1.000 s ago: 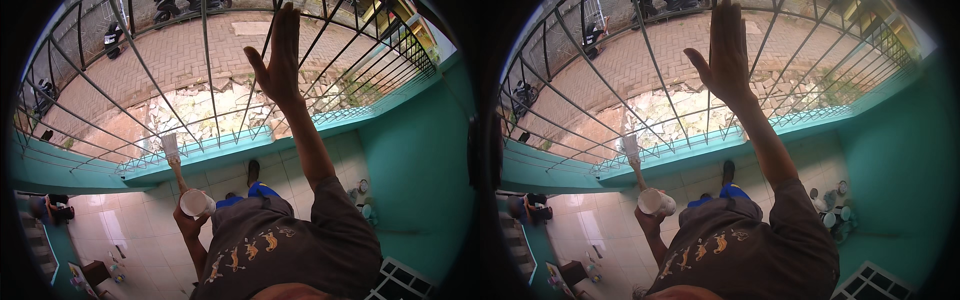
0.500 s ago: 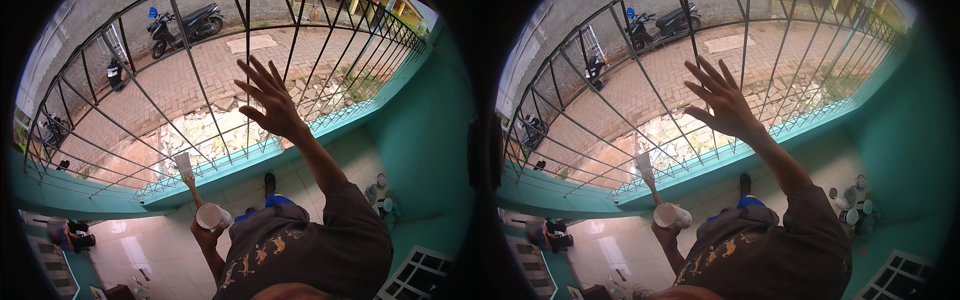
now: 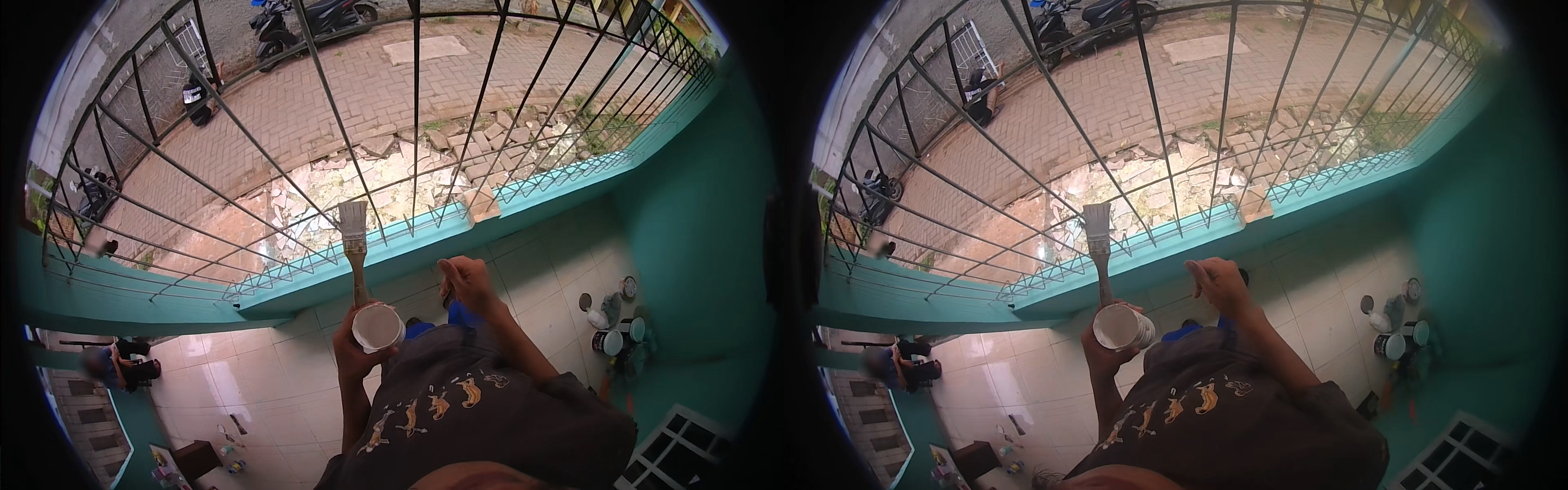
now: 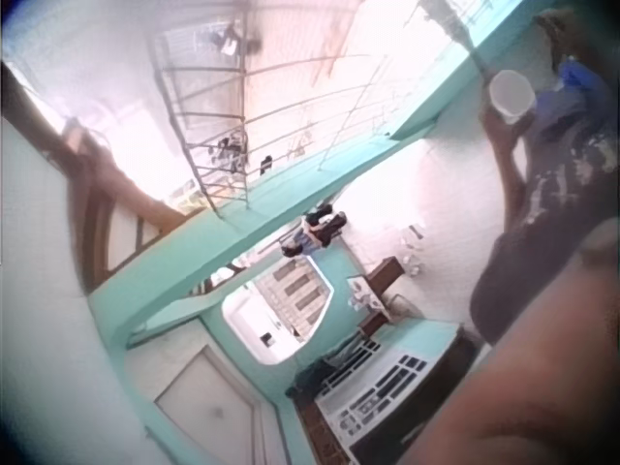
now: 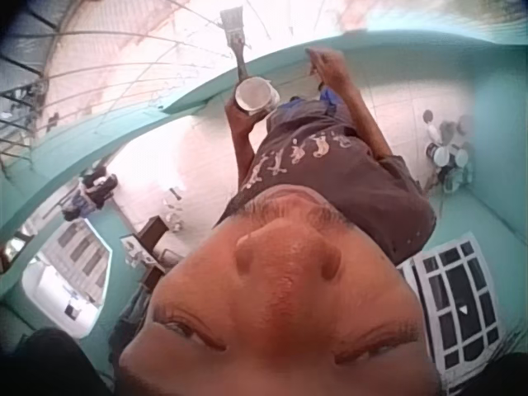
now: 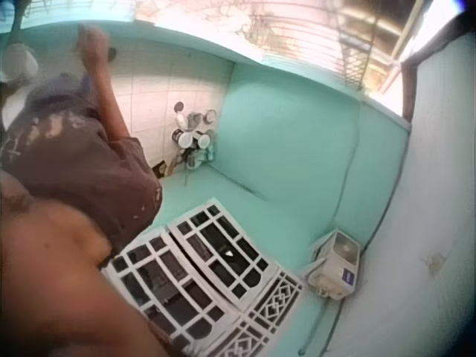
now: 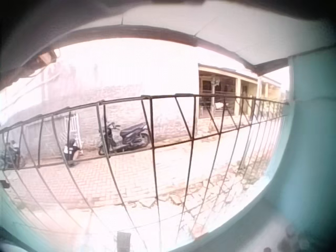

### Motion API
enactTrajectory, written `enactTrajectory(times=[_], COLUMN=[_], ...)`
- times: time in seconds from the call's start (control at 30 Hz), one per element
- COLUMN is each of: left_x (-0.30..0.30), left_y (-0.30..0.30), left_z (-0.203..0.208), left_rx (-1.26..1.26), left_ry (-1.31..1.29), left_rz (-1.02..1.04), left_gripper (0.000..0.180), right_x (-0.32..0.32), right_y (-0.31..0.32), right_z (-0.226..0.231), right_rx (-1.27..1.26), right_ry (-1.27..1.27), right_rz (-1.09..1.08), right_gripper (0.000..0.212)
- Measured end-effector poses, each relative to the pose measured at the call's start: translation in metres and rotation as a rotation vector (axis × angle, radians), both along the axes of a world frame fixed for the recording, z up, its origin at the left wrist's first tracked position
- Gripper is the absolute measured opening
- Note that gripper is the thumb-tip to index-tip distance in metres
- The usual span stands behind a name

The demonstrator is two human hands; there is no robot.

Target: The person paints a metal railing on a balcony using a paintbrush and a small container of white paint. They repeatedly dip the brush into the container and apply paint to the vertical bars of the railing.

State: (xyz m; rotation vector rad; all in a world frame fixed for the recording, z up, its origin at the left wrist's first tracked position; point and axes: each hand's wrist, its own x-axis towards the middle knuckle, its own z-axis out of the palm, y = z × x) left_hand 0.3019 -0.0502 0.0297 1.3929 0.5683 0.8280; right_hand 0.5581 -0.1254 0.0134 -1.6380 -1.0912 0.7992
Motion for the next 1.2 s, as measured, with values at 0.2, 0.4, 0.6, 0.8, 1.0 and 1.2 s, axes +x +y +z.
enactTrajectory(times=[0.2, 0.4, 0.6, 0.8, 1.0, 1.2], left_x=[0.030, 0.073, 0.134, 0.167, 0.192, 0.188], left_y=[-0.007, -0.033, -0.067, -0.073, -0.088, -0.104], left_z=[0.011, 0.018, 0.035, 0.027, 0.033, 0.038], left_rx=[-0.001, 0.000, -0.086, 0.048, 0.043, 0.039], left_ry=[0.052, 0.087, 0.132, 0.114, 0.070, 0.152], left_rz=[-0.063, -0.110, -0.127, -0.234, -0.193, -0.072], left_gripper=[0.077, 0.080, 0.065, 0.066, 0.070, 0.072], right_x=[0.021, 0.036, 0.080, 0.111, 0.148, 0.185], right_y=[-0.011, -0.016, -0.031, -0.041, -0.049, -0.058], right_z=[0.030, 0.033, 0.077, 0.060, 0.052, 0.059], right_rx=[-0.136, 0.374, 0.164, 0.355, 0.334, 0.495], right_ry=[0.063, 0.184, -0.016, -0.004, -0.119, -0.355], right_rz=[0.163, 0.209, 0.537, 0.499, 0.269, 0.132], right_gripper=[0.011, 0.023, 0.052, 0.051, 0.035, 0.024])
